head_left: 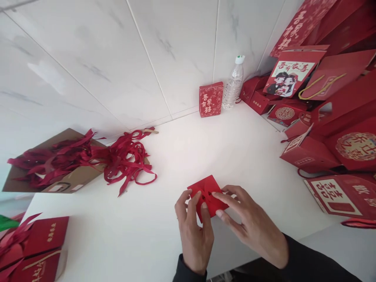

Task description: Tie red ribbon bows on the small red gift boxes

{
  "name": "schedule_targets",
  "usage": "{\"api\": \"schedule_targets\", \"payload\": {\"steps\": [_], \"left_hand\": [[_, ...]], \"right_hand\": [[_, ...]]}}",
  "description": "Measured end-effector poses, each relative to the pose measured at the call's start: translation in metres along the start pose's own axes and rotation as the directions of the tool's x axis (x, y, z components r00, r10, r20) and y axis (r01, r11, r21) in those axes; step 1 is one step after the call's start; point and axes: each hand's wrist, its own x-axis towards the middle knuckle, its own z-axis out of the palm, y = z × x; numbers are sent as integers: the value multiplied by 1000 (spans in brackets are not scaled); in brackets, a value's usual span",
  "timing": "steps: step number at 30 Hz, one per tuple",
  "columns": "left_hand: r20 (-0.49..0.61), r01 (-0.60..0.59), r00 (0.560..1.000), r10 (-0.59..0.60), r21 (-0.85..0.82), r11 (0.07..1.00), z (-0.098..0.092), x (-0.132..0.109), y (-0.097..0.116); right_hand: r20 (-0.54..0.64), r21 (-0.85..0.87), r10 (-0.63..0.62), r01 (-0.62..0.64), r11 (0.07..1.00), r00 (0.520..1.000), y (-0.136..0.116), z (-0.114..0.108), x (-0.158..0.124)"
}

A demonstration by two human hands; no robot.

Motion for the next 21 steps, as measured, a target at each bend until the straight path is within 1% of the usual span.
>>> {"api": "schedule_targets", "payload": {"steps": [2, 3, 5, 7, 9, 12, 14, 16, 18, 20, 21], "left_hand": [[-8, -20, 1000, 21, 11, 1000, 1, 0, 0], [-27, -12, 1000, 12, 15, 1000, -1, 2, -3], [-122, 47, 992, -40, 53, 997, -11, 16, -15], [-255, 143, 961, -108, 125, 982, -27, 39, -38], [-323, 221, 934, -153, 186, 957, -43, 63, -68], [-355, 291, 914, -194, 243, 926, -55, 91, -110], [-345, 305, 915, -207, 259, 916, -57, 100, -126], [-321, 291, 925, -202, 259, 921, -59, 107, -132], [-317, 265, 931, -183, 240, 934, -67, 114, -127], [-341, 236, 927, -158, 200, 951, -79, 122, -112], [-353, 215, 925, -143, 175, 961, -85, 126, -99]], "right_hand": [[14, -42, -29, 29, 999, 999, 5, 5, -2], [15, -45, -26, 27, 999, 1000, 7, 6, -3], [7, -39, -11, 12, 999, 1000, 12, 7, -5], [34, -16, -2, 2, 1000, 999, 16, 7, -7], [71, 31, -12, 10, 999, 997, 17, 7, -9], [74, 96, 14, -21, 995, 997, 16, 11, -15], [42, 117, 72, -77, 990, 997, 16, 13, -19], [-4, 130, 147, -146, 981, 989, 17, 13, -20], [-69, 139, 172, -161, 977, 983, 21, 9, -18], [-122, 127, 152, -136, 982, 981, 23, -1, -11], [-135, 121, 143, -127, 985, 980, 22, -7, -6]]}}
